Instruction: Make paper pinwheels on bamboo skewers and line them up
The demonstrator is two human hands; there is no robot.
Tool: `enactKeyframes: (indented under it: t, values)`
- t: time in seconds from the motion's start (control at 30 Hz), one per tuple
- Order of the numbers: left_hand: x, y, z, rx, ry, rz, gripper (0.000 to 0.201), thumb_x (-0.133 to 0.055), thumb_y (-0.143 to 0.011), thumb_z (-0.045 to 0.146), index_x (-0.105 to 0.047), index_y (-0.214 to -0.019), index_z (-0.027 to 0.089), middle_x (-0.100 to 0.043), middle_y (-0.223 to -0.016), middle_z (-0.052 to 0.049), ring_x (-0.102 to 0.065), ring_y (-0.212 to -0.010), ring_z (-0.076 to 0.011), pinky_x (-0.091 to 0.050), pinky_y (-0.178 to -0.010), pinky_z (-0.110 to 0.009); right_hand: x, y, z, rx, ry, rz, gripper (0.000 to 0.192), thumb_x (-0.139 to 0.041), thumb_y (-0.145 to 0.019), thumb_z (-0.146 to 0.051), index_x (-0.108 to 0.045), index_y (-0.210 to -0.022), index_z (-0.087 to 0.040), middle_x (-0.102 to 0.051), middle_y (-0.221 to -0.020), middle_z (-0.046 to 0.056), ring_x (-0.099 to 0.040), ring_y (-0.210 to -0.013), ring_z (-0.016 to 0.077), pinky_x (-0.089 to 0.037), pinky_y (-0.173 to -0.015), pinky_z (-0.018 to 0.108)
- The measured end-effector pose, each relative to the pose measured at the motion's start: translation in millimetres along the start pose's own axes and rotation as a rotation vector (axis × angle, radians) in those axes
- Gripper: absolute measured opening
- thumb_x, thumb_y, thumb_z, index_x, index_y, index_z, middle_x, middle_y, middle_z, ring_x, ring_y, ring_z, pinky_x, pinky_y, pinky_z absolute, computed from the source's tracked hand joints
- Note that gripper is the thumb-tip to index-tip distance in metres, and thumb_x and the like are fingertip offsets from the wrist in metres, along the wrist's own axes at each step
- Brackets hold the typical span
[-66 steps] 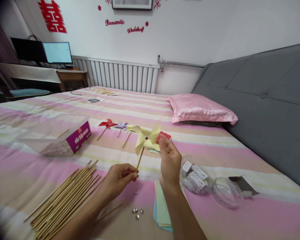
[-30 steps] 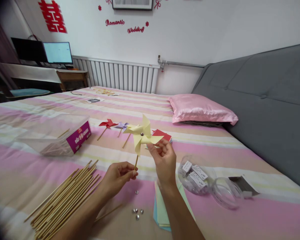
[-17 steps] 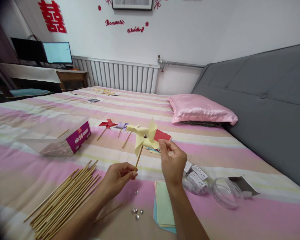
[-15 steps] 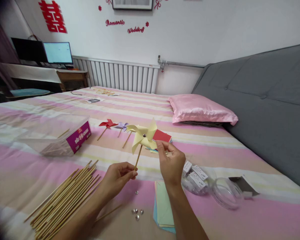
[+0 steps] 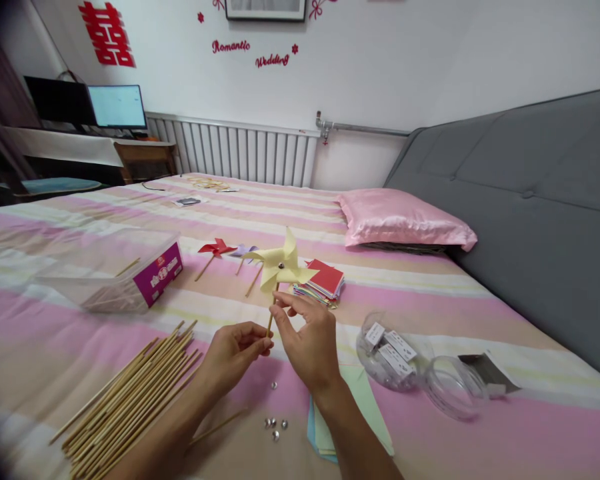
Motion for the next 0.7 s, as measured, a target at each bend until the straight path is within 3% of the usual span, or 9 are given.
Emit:
enactKeyframes:
  t: [0.13, 0.27, 0.37, 0.53, 0.7]
  values:
    - [-0.4, -1.0, -0.4, 0.013, -0.004, -0.002, 0.011, -0.061, -0.068, 0.022, -0.064, -0.074, 0.013, -0.065, -0.065, -0.005, -0.061, -0.061, -0.0156, -0.048, -0.061, -0.027, 18.4, -0.6, 0.5, 0.021, 0.059, 0.23, 0.015, -0.059, -0.08, -0.029, -0.07, -0.086, -0.019, -0.069, -0.081, 0.003, -0.059, -0.071, 0.0158, -0.047, -0.07, 0.029]
    - [-3.3, -0.6, -3.0, 0.008, -0.008, -0.029, 0.01, -0.061, -0.068, 0.022, -0.064, -0.071, 0.014, -0.066, -0.068, -0.005, -0.06, -0.062, -0.0148, -0.048, -0.062, -0.027, 36.3, -3.5, 0.4, 0.112, 0.196, 0.4, 0.028, -0.054, -0.084, -0.029, -0.063, -0.108, -0.018, -0.061, -0.107, 0.008, -0.054, -0.1, 0.0212, -0.042, -0.086, 0.036]
    - [-4.6, 0.2, -4.2, 0.001, -0.012, -0.044, 0.009, -0.061, -0.068, 0.022, -0.064, -0.07, 0.014, -0.066, -0.069, -0.005, -0.059, -0.062, -0.0144, -0.048, -0.062, -0.027, 38.0, -7.4, 3.0, 0.138, 0.281, 0.356, 0.031, -0.047, -0.087, -0.029, -0.061, -0.113, -0.018, -0.06, -0.115, 0.009, -0.049, -0.109, 0.0225, -0.037, -0.094, 0.04]
    - [-2.4, -0.4, -3.8, -0.01, -0.001, -0.028, 0.01, -0.061, -0.068, 0.023, -0.064, -0.071, 0.014, -0.066, -0.068, -0.005, -0.06, -0.062, -0.0147, -0.048, -0.062, -0.027, 31.4, -8.0, 5.8, 0.119, 0.292, 0.283, 0.029, -0.043, -0.09, -0.029, -0.069, -0.092, -0.018, -0.069, -0.093, 0.006, -0.056, -0.095, 0.0218, -0.04, -0.086, 0.039]
    - [-1.1, -1.1, -3.8, -0.007, 0.005, -0.023, 0.01, -0.062, -0.068, 0.023, -0.064, -0.071, 0.014, -0.067, -0.071, -0.006, -0.061, -0.063, -0.0151, -0.048, -0.063, -0.027, 27.5, -5.3, 5.3, 0.097, 0.248, 0.264, 0.029, -0.044, -0.089, -0.031, -0.07, -0.091, -0.018, -0.07, -0.09, 0.007, -0.058, -0.091, 0.0217, -0.042, -0.084, 0.039]
Point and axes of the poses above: each hand's wrist, its own y-axis away from the middle knuckle, its own x-axis out of the back of the hand, z = x × y, the point moved 5 cm from there along -y, towards the middle knuckle
